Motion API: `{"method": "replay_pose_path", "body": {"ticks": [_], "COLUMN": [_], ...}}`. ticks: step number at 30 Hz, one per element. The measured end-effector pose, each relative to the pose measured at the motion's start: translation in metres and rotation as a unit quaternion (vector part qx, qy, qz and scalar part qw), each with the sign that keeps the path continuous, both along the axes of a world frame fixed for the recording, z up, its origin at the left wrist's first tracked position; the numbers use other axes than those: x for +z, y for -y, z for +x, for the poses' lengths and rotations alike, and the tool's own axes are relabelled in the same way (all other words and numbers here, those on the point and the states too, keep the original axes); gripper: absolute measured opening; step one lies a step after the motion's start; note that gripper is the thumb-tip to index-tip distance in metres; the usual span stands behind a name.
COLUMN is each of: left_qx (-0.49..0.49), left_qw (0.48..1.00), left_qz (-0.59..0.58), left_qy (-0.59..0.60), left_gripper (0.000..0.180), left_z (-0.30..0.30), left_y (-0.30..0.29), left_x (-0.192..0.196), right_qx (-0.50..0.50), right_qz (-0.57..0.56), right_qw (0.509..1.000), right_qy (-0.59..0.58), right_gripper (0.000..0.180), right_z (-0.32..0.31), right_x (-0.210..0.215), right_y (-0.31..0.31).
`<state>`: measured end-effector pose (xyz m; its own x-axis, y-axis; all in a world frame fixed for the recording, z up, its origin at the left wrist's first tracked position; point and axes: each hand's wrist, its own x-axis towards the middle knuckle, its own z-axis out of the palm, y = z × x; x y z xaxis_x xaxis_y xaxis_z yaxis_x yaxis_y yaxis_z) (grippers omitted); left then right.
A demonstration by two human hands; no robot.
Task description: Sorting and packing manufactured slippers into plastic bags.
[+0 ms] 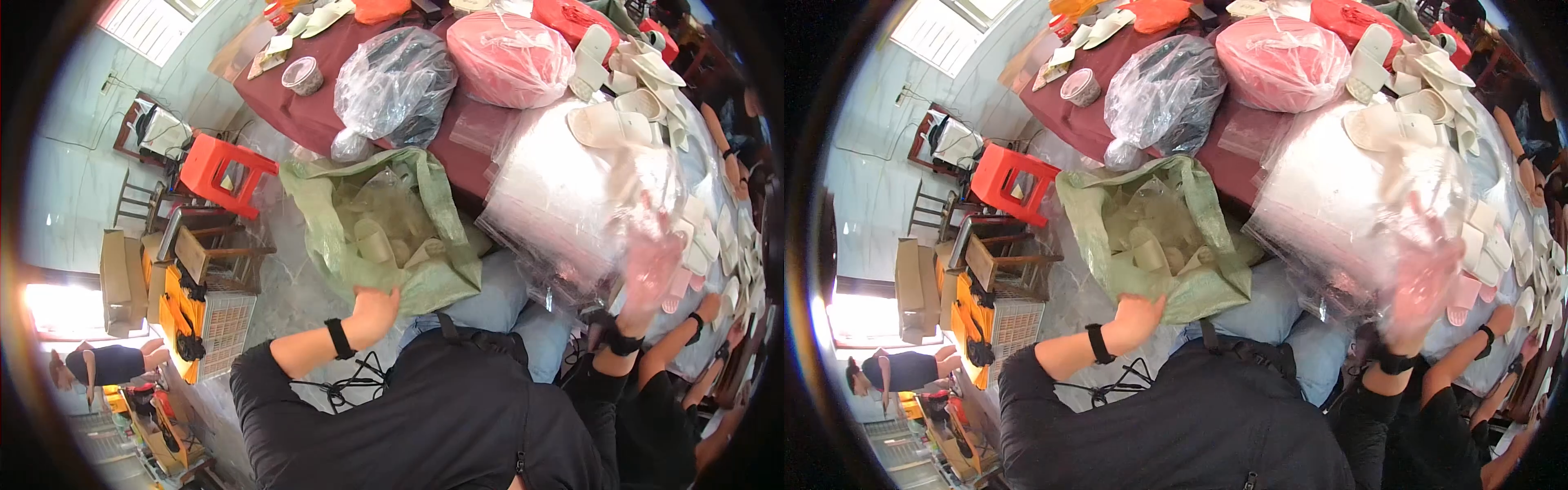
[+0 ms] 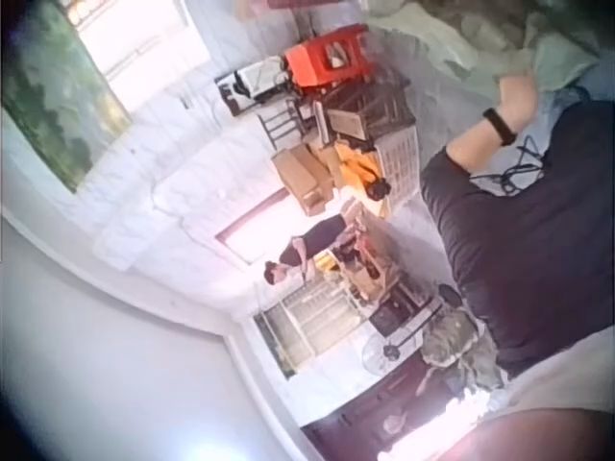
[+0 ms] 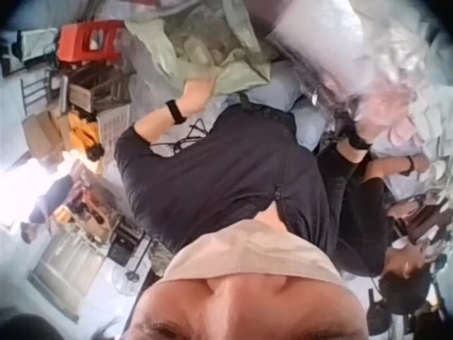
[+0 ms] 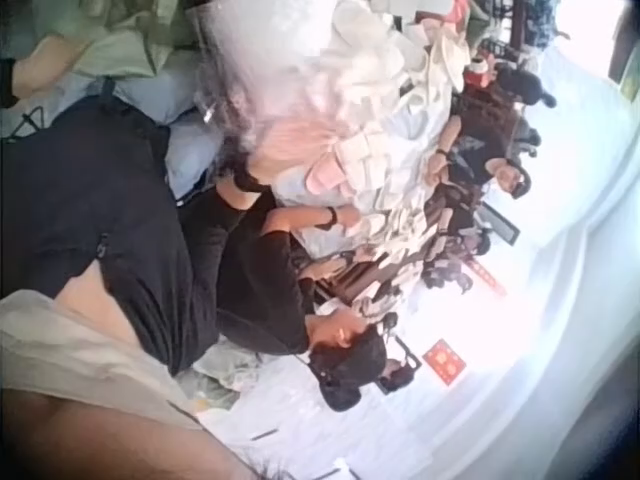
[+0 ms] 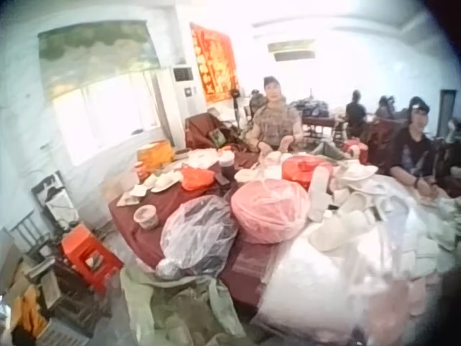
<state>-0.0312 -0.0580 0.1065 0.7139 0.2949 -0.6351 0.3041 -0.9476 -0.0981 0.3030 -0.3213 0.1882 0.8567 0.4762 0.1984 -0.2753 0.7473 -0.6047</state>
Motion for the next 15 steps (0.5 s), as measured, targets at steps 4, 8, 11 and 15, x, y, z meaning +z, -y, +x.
{"method": "replay_pose_path", "body": {"ticks": [4, 8, 11, 15], "left_qx": [-0.04, -0.032, 0.024, 0.091], "left_qw": [0.999, 0.998, 0.995, 0.985], "left_qz": [0.019, 0.009, -0.09, -0.099], "left_qy": [0.009, -0.052, -0.04, 0.108], "left_gripper": [0.052, 0.051, 0.048, 0.046], "left_z": [-0.013, -0.004, -0.015, -0.036], "left_y": [0.007, 0.013, 0.006, 0.013], "left_x": [-0.003, 0.02, 0.014, 0.014], "right_qx": [0.286, 0.309, 0.4, 0.416], "right_qz": [0.121, 0.009, 0.071, 0.046], "right_qw": [0.95, 0.95, 0.912, 0.899], "right_qy": [-0.031, -0.047, -0.059, -0.129], "right_gripper": [0.022, 0.031, 0.019, 0.011], "right_z": [-0.065, -0.098, -0.108, -0.132], "right_x": [0.004, -0.005, -0.007, -0.041], "right_y": [-0.039, -0.1, -0.15, -0.186]}}
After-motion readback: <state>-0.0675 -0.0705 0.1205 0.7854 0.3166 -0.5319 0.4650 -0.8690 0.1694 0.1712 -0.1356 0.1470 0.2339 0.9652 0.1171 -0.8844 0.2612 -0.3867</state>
